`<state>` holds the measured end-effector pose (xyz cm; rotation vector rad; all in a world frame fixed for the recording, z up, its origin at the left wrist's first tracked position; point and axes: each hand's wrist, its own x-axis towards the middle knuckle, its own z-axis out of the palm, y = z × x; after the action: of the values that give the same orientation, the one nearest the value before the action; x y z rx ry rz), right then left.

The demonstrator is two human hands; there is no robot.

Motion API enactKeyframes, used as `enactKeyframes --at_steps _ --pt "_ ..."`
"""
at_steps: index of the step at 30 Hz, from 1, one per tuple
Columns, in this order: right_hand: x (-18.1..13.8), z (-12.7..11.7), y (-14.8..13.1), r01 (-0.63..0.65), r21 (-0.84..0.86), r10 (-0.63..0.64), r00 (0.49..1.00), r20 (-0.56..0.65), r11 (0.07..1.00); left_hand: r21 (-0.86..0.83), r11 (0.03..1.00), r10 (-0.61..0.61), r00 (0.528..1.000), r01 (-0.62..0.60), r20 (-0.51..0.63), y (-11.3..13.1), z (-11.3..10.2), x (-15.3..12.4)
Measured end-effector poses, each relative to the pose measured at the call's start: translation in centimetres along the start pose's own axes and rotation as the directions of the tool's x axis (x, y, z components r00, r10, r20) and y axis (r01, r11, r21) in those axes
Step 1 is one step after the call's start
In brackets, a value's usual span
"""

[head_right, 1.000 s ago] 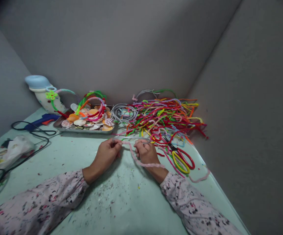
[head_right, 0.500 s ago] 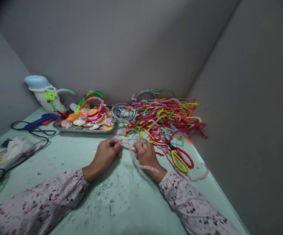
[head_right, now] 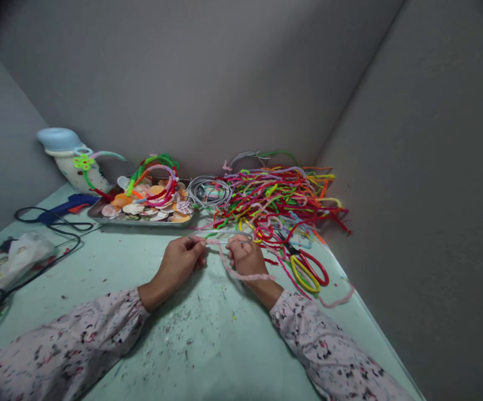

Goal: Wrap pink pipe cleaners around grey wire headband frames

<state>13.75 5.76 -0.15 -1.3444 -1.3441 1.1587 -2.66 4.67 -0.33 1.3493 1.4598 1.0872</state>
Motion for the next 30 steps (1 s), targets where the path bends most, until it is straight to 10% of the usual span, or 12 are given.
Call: enactKeyframes --at_steps 30 --pt "0.23 -0.03 0.60 -0.049 0.061 0.048 0.999 0.018 0.997 -0.031 0.999 0.008 1.000 -0.007 0.014 -0.12 -0.01 -0.05"
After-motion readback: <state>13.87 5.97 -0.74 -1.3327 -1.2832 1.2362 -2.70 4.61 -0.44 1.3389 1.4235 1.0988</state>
